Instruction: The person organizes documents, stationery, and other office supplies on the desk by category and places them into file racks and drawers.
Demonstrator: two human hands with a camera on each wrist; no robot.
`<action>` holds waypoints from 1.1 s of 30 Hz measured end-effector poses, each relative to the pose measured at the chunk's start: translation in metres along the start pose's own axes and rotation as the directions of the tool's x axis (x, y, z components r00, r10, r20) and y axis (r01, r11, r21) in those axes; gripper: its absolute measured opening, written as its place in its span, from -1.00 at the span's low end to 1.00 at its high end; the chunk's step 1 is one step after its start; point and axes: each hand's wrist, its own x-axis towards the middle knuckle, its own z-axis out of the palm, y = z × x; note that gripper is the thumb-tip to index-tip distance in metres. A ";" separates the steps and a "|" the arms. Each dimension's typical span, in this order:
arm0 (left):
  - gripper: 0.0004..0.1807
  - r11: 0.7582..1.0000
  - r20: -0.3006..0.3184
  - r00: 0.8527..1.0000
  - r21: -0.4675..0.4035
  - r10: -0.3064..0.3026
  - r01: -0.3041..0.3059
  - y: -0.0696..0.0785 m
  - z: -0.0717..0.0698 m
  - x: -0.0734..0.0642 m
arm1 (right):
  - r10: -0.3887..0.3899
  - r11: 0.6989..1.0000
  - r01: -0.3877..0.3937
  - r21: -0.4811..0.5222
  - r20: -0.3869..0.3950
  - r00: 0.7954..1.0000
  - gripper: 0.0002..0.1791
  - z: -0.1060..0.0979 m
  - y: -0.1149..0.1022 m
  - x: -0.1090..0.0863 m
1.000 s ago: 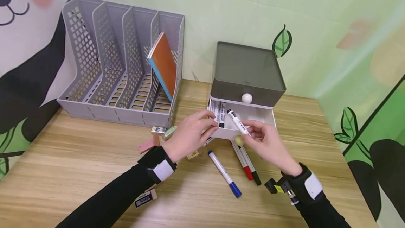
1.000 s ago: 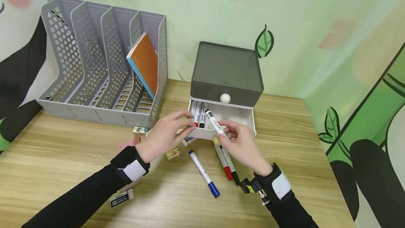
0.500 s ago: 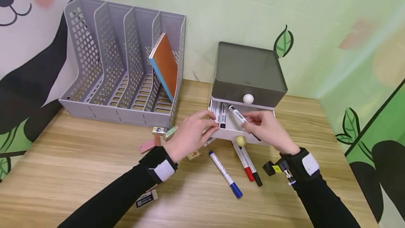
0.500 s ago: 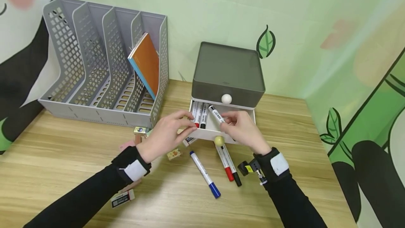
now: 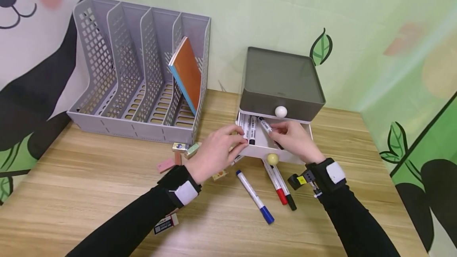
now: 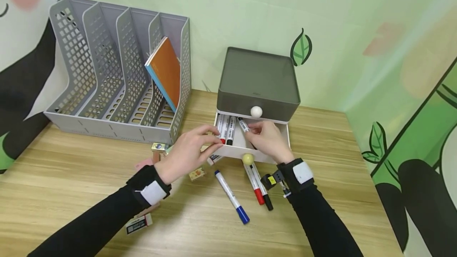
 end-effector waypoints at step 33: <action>-0.73 0.993 0.024 1.000 -0.121 0.014 -0.011 -0.006 -0.007 -0.007 | -0.243 0.958 0.231 -0.172 -0.053 0.969 -0.60 0.022 -0.006 -0.011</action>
